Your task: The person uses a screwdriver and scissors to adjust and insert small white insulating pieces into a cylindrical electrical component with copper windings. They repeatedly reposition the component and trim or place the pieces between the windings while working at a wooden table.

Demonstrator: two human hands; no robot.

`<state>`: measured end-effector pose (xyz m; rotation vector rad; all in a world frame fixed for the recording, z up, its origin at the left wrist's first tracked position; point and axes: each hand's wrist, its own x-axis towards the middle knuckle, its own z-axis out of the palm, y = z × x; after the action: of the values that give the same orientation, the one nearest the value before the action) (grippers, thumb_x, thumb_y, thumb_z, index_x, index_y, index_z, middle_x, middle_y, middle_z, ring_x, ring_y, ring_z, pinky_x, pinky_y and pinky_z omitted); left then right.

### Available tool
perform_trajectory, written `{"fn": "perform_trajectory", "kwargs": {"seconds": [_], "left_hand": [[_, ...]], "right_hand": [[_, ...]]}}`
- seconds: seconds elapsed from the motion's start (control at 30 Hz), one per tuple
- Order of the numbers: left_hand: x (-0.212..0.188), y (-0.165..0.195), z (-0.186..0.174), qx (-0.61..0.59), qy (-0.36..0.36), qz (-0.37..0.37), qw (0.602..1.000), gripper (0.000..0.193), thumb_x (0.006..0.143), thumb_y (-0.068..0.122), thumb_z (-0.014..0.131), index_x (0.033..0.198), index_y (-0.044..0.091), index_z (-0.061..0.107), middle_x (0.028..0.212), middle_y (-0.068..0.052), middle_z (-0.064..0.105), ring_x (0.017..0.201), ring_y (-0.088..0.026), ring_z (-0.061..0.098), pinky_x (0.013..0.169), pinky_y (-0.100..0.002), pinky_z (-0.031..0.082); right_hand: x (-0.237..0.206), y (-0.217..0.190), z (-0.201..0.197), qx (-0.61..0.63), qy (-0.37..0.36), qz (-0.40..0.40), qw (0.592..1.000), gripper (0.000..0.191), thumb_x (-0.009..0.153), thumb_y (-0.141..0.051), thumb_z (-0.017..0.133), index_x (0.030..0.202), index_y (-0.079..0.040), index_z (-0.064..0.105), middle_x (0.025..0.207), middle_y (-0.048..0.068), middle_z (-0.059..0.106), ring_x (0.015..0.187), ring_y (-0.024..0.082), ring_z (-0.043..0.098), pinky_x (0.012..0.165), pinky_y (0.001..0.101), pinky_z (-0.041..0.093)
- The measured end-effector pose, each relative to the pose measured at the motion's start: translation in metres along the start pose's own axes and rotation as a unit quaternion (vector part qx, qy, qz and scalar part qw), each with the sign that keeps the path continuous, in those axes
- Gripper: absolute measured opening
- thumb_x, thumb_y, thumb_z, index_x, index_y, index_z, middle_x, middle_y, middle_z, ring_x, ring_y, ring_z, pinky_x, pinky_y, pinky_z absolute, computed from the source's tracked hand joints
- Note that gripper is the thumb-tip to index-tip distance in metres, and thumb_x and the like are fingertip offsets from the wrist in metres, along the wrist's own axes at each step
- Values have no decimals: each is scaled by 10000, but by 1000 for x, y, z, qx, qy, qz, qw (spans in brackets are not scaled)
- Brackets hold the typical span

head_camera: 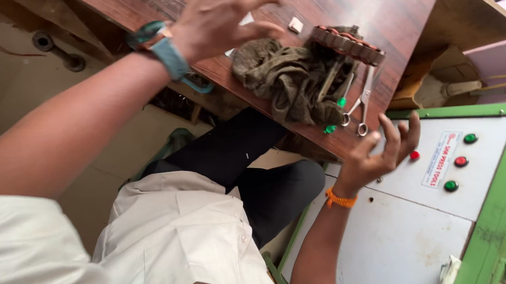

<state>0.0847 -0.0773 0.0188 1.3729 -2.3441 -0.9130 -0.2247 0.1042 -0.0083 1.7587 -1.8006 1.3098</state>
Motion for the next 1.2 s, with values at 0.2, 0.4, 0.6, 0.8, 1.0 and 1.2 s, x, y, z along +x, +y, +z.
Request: {"fn": "perform_trajectory", "kwargs": {"seconds": [0.2, 0.4, 0.6, 0.8, 1.0, 1.2], "left_hand": [[-66, -40, -2, 210, 211, 216, 930, 785, 945, 774, 627, 1375, 118, 671, 1390, -100, 546, 1222, -249, 484, 942, -402, 475], [-91, -53, 17, 283, 222, 266, 894, 563, 824, 555, 769, 1252, 195, 701, 1374, 12, 582, 1191, -202, 507, 1001, -366, 449], [-100, -46, 46, 214, 280, 305, 885, 151, 926, 140, 762, 1058, 187, 707, 1161, 62, 693, 1033, -147, 575, 977, -323, 474], [-101, -8, 78, -158, 340, 168, 912, 120, 995, 114, 774, 989, 93, 656, 958, -15, 659, 929, -222, 574, 834, -358, 501], [-118, 40, 123, -524, 139, 11, 840, 98, 981, 124, 662, 991, 64, 585, 915, 9, 700, 902, -76, 706, 800, -252, 546], [-118, 67, 158, -616, 63, -75, 781, 311, 1008, 150, 602, 1313, 88, 587, 899, -22, 700, 880, -82, 637, 820, -244, 509]], "right_hand": [[-34, 5, -5, 122, -7, 207, 971, 277, 981, 138, 507, 1118, 24, 720, 1395, 84, 544, 1076, 132, 626, 824, 235, 520], [-41, 11, -17, 93, -77, 190, 974, 203, 1022, 96, 559, 1104, 10, 723, 1385, 77, 576, 1069, 143, 611, 859, 261, 504], [-3, 25, -2, -46, -147, 193, 969, 261, 1008, -180, 794, 1228, -96, 680, 1178, 98, 587, 967, 176, 611, 798, 319, 540], [7, 28, 4, -139, -214, 249, 934, 415, 917, -192, 779, 1296, -140, 618, 936, 65, 697, 841, 204, 689, 782, 398, 545], [-1, 2, -50, -155, -285, 208, 923, 455, 932, -104, 764, 1359, -118, 607, 946, 109, 713, 779, 229, 676, 762, 404, 549], [-14, -10, -82, -94, -321, 430, 838, 727, 864, -32, 665, 1529, -195, 420, 900, 73, 726, 641, 133, 701, 605, 306, 560]]}}
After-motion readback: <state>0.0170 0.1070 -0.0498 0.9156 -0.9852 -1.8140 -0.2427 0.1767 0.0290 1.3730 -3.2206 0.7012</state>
